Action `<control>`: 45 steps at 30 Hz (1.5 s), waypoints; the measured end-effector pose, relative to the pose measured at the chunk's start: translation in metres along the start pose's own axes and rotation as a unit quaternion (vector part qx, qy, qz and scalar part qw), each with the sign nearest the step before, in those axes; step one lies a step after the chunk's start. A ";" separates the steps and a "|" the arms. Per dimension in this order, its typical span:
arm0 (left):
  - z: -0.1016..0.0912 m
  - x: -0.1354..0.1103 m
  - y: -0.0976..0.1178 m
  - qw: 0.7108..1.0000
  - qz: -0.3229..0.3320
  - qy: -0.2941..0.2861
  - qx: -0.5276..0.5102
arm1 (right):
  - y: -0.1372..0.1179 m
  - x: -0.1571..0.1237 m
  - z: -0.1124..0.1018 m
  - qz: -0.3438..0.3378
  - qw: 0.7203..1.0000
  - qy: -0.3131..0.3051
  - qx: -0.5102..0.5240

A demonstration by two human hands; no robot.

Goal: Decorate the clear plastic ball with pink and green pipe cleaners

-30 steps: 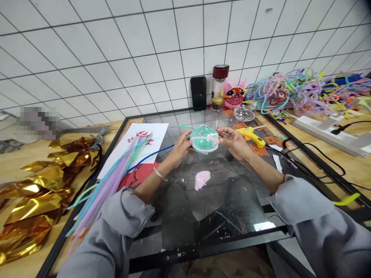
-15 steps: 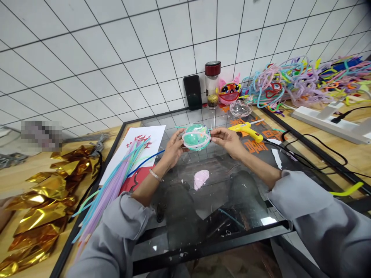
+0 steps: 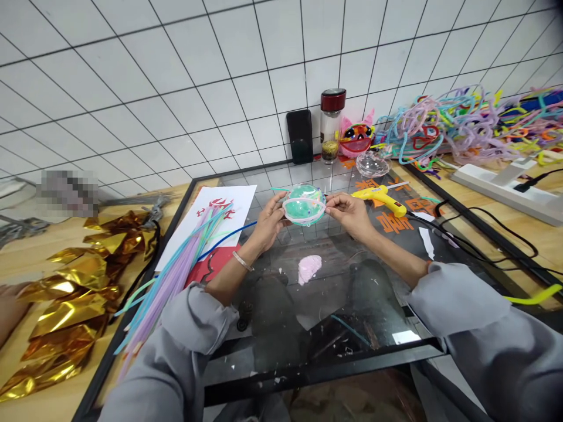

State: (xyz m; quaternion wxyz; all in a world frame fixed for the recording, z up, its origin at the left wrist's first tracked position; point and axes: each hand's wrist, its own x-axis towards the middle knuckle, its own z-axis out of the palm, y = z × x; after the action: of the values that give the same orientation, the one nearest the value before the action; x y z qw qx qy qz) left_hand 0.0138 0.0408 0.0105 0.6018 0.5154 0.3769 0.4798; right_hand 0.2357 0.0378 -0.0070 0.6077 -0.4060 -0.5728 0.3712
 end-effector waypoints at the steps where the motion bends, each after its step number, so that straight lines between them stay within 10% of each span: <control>1: 0.000 0.000 0.000 1.000 0.001 0.001 0.003 | -0.001 0.000 0.000 0.001 1.000 -0.001 -0.004; 14: 0.003 0.001 -0.002 1.000 0.015 0.002 0.005 | -0.009 -0.004 0.005 0.105 0.994 -0.015 0.030; 45: -0.003 -0.009 -0.021 0.943 0.206 -0.006 0.263 | -0.016 -0.012 -0.022 0.102 0.989 -0.104 0.014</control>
State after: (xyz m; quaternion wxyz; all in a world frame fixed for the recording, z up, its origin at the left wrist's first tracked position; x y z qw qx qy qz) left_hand 0.0129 0.0325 -0.0108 0.3352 0.7245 0.3713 0.4742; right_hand 0.2567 0.0187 0.0021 0.5095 -0.4125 -0.5835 0.4794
